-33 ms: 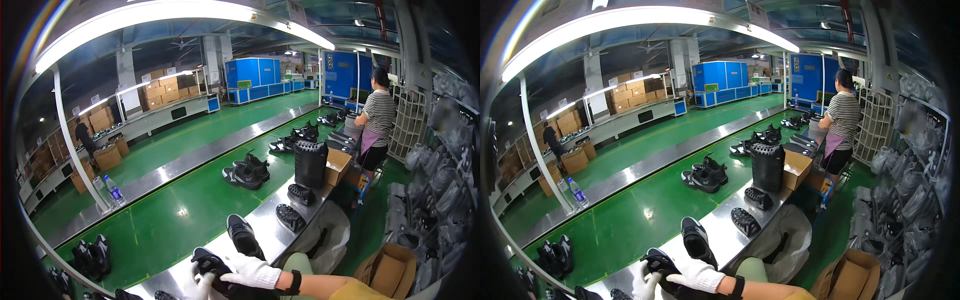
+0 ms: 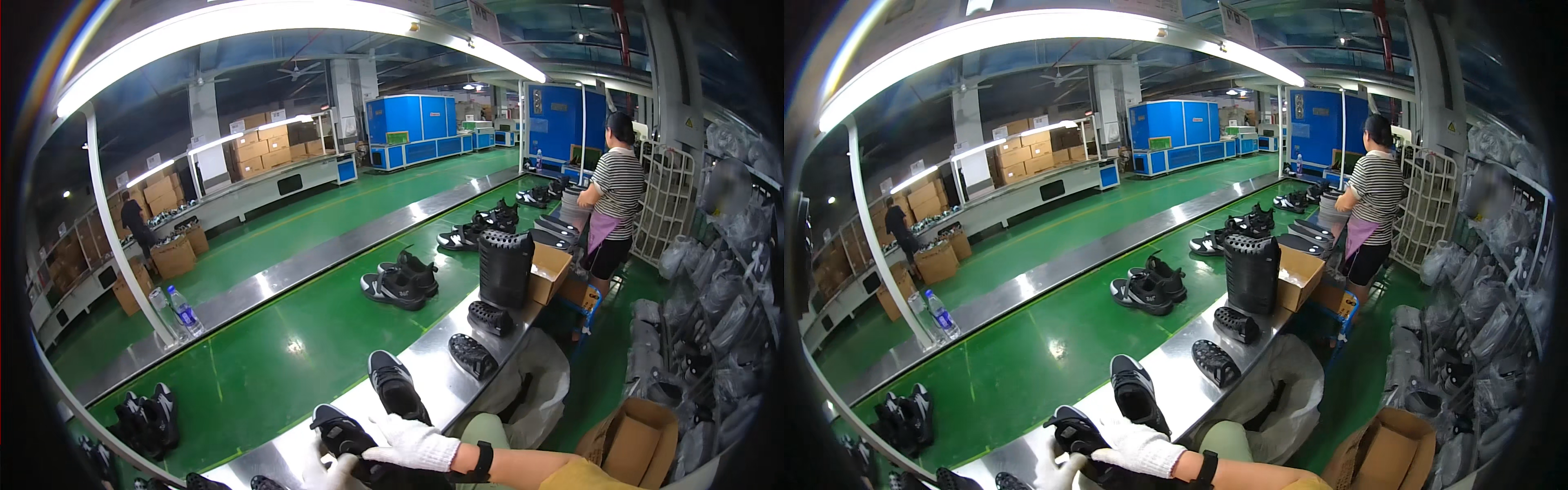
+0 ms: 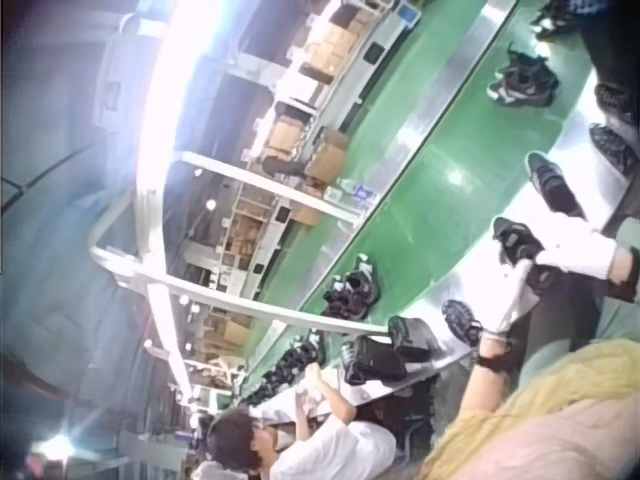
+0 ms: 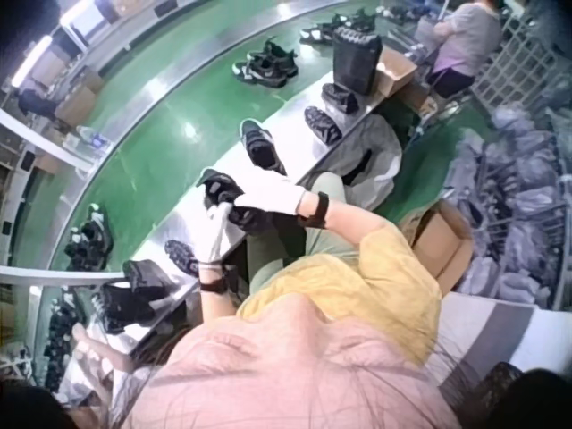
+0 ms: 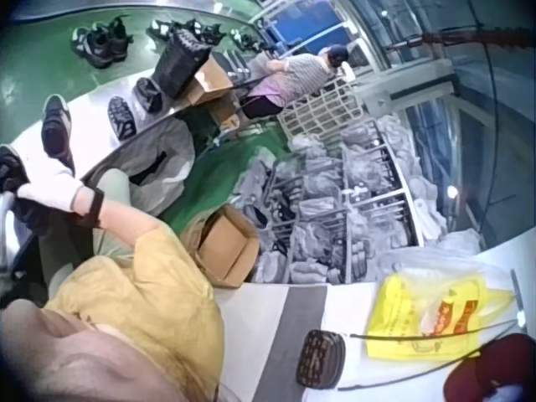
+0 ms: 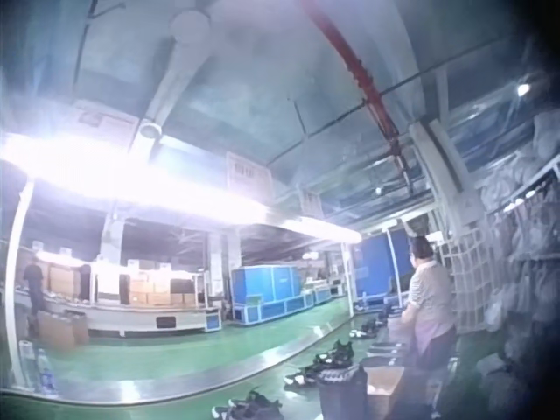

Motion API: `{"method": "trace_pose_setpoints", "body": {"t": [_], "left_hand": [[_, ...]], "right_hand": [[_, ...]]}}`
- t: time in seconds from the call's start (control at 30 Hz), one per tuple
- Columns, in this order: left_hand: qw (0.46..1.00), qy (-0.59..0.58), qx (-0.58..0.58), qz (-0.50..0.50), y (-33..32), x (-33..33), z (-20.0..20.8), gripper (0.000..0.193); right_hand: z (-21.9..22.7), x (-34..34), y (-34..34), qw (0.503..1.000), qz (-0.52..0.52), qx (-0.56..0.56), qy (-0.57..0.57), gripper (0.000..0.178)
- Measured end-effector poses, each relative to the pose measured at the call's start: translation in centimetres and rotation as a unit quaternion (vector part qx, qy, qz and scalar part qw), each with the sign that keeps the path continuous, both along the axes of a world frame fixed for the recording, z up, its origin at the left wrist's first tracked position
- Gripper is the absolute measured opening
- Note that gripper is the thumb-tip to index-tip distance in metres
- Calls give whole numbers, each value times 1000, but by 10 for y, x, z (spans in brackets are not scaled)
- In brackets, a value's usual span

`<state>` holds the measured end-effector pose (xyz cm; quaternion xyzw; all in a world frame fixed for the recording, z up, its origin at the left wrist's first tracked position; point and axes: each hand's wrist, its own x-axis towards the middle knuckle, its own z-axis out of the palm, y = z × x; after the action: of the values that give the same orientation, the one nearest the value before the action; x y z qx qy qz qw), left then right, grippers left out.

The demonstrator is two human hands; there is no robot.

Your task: The person is seen assembling shoe parts, including uppers and outsoles, on a production line.

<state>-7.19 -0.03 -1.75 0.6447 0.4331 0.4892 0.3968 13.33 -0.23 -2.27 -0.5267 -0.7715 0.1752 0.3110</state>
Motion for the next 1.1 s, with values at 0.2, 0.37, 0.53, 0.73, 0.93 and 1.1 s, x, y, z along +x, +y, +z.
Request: {"method": "trace_pose_setpoints", "body": {"t": [0.2, 0.37, 0.53, 0.73, 0.93, 1.1], "left_hand": [[984, 10, -178, -26, 17, -1, -18, 57], [979, -31, -199, -43, 44, 8, -39, 77], [983, 76, -163, 40, 51, 20, -57, 73], [970, 119, -209, 32, 8, 3, -43, 81], [967, -55, -238, -64, -6, -20, -50, 75], [965, -88, -238, -63, 2, -13, -38, 73]], "right_hand": [[-14, -1, 20, 946, 28, -304, 111, 66], [-30, -2, 39, 963, -17, -257, 80, 56], [-46, -12, 48, 973, -43, -225, 4, 47], [-4, -2, 24, 958, 65, -271, -66, 58], [-21, -2, 23, 971, 90, -219, 40, 54], [0, -5, 30, 943, 57, -325, 33, 54]]}}
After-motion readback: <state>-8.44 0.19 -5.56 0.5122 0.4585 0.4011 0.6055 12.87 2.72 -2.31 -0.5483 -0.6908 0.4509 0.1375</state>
